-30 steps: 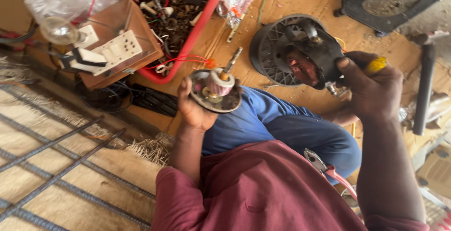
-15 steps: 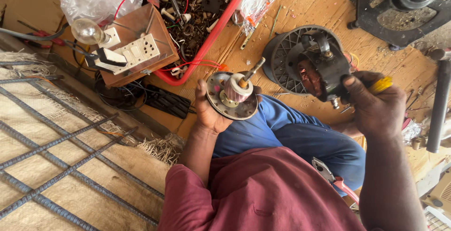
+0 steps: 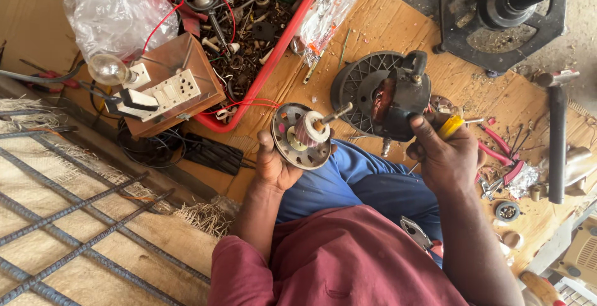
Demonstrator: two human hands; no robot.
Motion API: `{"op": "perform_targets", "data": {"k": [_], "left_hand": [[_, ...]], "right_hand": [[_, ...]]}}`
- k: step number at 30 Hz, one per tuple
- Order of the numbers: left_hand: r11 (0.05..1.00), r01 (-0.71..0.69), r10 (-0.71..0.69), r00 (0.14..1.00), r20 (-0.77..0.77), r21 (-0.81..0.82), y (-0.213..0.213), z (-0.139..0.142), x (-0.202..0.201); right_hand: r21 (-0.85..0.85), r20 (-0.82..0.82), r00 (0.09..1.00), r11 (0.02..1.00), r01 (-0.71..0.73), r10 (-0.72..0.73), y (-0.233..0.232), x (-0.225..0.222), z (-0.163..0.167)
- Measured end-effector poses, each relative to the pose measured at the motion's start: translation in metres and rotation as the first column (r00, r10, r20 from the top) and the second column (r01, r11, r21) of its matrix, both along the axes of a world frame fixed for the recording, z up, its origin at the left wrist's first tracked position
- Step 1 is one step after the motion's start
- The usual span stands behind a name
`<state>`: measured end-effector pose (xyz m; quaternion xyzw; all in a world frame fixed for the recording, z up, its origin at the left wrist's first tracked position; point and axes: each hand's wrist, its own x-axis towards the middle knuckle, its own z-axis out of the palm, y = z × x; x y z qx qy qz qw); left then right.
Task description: The person disassembles a small electrical motor using pliers and a screwdriver. They remove the outer casing, separate the internal components, and inspect the wiring and rotor assembly.
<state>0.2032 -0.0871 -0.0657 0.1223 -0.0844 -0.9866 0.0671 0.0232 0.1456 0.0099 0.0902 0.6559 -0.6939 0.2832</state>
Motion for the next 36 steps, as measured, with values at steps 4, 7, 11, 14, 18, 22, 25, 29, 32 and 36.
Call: {"op": "perform_targets", "data": {"k": [4,7,11,14,18,22,25,29,32,36], "left_hand": [[1.0,-0.005,0.006,0.999,0.049,-0.019,0.003,-0.005,0.004],[0.996,-0.092,0.087,0.977,0.193,0.019,0.007,-0.001,0.002],[0.994,-0.06,0.035,0.962,0.27,0.088,0.014,0.015,-0.009],[0.988,-0.024,-0.016,0.967,0.255,0.152,0.019,0.028,-0.014],[0.991,-0.005,-0.029,0.969,0.246,0.135,0.022,0.037,-0.012],[0.983,0.016,-0.052,0.979,0.197,0.181,0.026,0.032,-0.01],[0.956,0.034,-0.065,0.993,0.1,0.291,0.032,0.03,-0.008],[0.934,0.091,-0.102,0.995,0.015,0.345,0.036,0.033,-0.008],[0.947,0.17,-0.163,0.985,-0.047,0.273,0.036,0.041,-0.011],[0.983,0.15,-0.152,0.988,0.012,0.109,0.038,0.057,-0.013]], "right_hand": [[0.092,0.015,0.999,0.995,-0.031,0.03,0.006,0.002,0.01],[0.165,0.021,0.999,0.985,-0.046,0.043,0.011,0.002,0.015],[0.108,0.047,0.997,0.992,-0.06,0.055,0.015,0.003,0.01],[0.092,0.068,0.997,0.994,-0.054,0.048,0.019,0.003,0.005],[0.006,0.073,0.994,0.997,-0.076,0.075,0.023,0.004,0.005],[-0.064,0.047,0.997,0.996,-0.056,0.059,0.028,0.006,0.005],[-0.107,0.062,0.996,0.992,0.072,-0.066,0.045,0.005,-0.006],[-0.014,0.096,0.955,0.959,0.283,-0.28,0.078,-0.007,-0.044],[0.075,0.366,0.901,0.973,0.219,-0.231,0.084,-0.014,-0.08],[0.467,0.129,0.983,0.882,0.055,-0.13,0.081,-0.005,-0.086]]}}
